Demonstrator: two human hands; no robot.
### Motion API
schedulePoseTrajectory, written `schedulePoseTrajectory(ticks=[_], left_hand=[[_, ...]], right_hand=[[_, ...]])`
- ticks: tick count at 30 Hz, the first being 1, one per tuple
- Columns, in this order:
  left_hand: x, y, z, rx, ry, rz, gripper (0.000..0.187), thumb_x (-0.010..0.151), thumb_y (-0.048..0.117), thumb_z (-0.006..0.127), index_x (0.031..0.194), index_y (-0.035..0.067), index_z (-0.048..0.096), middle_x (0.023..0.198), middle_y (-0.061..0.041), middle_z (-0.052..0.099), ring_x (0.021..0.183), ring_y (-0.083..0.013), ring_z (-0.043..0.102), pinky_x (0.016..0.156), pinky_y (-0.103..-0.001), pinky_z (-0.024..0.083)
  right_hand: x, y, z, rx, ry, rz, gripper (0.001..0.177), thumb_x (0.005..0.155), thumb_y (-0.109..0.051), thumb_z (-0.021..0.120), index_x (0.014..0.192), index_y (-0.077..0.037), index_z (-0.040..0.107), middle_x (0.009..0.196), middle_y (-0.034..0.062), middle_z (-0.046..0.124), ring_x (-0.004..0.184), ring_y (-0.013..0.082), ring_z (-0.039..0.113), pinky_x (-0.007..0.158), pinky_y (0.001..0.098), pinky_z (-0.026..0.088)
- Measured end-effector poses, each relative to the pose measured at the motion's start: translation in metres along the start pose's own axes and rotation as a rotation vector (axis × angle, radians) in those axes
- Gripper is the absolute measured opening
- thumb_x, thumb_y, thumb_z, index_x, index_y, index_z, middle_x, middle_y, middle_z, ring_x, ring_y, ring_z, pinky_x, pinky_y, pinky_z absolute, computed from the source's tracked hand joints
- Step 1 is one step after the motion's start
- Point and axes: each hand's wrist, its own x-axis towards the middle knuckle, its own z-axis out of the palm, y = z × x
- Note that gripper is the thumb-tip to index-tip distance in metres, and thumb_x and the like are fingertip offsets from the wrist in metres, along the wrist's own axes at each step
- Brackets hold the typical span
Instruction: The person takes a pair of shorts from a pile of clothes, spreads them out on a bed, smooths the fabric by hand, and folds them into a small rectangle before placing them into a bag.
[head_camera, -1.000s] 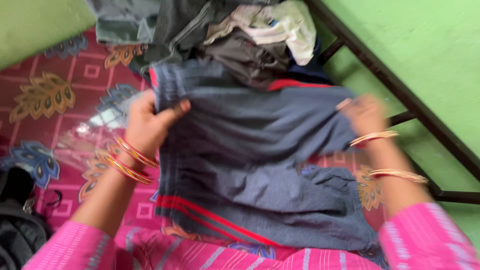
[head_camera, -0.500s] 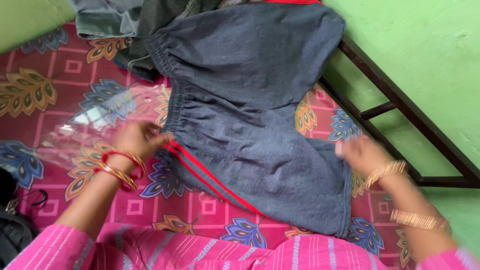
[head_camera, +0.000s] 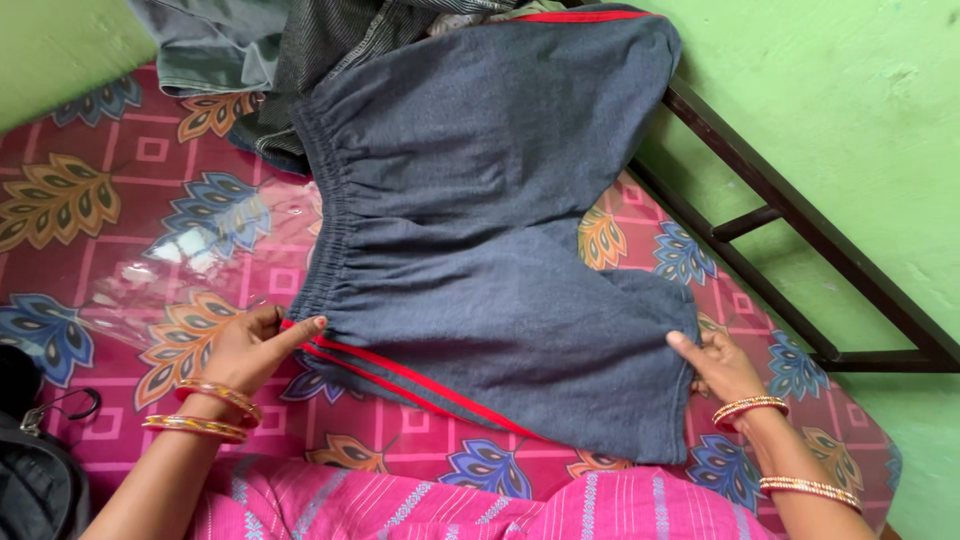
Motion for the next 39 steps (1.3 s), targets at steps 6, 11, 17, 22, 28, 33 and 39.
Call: schedulePoseTrajectory(ticks=[6, 11, 17, 22, 28, 33, 39], left_hand=[[0.025, -0.021, 0.023, -0.539, 0.023, 0.294, 0.034, 0.08, 0.021, 0.08, 0.103, -0.003, 0.07, 0.084, -0.004, 0.073, 0.072, -0.0082, 0.063, 0.066, -0.025, 0.051], [0.016, -0.014, 0.025, -0.446, 0.054, 0.272, 0.035, 0.078, 0.019, 0.077, 0.105, -0.002, 0.07, 0.082, -0.005, 0.074, 0.07, -0.0116, 0.065, 0.063, -0.028, 0.052], [0.012, 0.006, 0.025, -0.182, 0.068, 0.117, 0.041, 0.082, 0.034, 0.085, 0.105, 0.001, 0.077, 0.082, -0.009, 0.075, 0.072, -0.0142, 0.064, 0.068, -0.032, 0.052], [0.047, -0.033, 0.031, -0.476, -0.051, 0.143, 0.033, 0.08, 0.021, 0.083, 0.106, 0.001, 0.08, 0.09, -0.005, 0.078, 0.079, -0.011, 0.067, 0.075, -0.029, 0.053], [0.064, -0.046, 0.027, -0.37, -0.111, 0.02, 0.026, 0.077, 0.001, 0.077, 0.103, -0.002, 0.079, 0.093, -0.006, 0.08, 0.082, -0.0145, 0.069, 0.079, -0.029, 0.053], [0.062, -0.046, 0.024, -0.332, -0.109, 0.012, 0.025, 0.079, 0.01, 0.077, 0.1, -0.004, 0.081, 0.09, -0.009, 0.079, 0.08, -0.0172, 0.066, 0.075, -0.032, 0.052], [0.029, -0.009, 0.011, -0.415, -0.118, -0.02, 0.039, 0.079, 0.032, 0.082, 0.1, -0.002, 0.081, 0.089, -0.008, 0.079, 0.079, -0.016, 0.069, 0.075, -0.029, 0.052]], right_hand=[[-0.025, 0.009, -0.019, -0.039, -0.119, -0.041, 0.041, 0.082, -0.028, 0.083, 0.11, 0.002, 0.076, 0.096, 0.0086, 0.079, 0.085, 0.0172, 0.069, 0.077, 0.0322, 0.053], [-0.005, 0.028, -0.034, 0.236, -0.012, -0.11, 0.045, 0.091, -0.033, 0.072, 0.122, -0.001, 0.065, 0.104, 0.0083, 0.073, 0.089, 0.02, 0.071, 0.077, 0.0363, 0.057], [0.012, -0.022, -0.006, -0.291, 0.163, -0.833, 0.066, 0.081, -0.024, 0.08, 0.138, -0.003, 0.057, 0.116, 0.0099, 0.065, 0.099, 0.0222, 0.065, 0.081, 0.0341, 0.052], [0.023, -0.022, -0.044, -0.206, -0.067, -0.378, 0.033, 0.08, -0.017, 0.079, 0.111, -0.003, 0.08, 0.093, 0.0041, 0.077, 0.084, 0.017, 0.067, 0.075, 0.0324, 0.053], [0.035, 0.021, -0.084, -0.097, 0.078, -0.186, 0.035, 0.094, -0.023, 0.081, 0.117, 0.004, 0.076, 0.09, 0.0095, 0.067, 0.08, 0.0191, 0.058, 0.07, 0.0333, 0.048], [0.021, -0.004, -0.041, 0.012, 0.038, -0.392, 0.042, 0.087, -0.028, 0.071, 0.127, -0.013, 0.068, 0.098, -0.001, 0.075, 0.089, 0.0084, 0.068, 0.075, 0.0263, 0.055], [0.029, -0.011, -0.018, -0.484, 0.151, -0.423, 0.039, 0.091, -0.027, 0.08, 0.126, -0.012, 0.075, 0.114, 0.015, 0.08, 0.097, 0.0205, 0.074, 0.091, 0.0343, 0.058]])
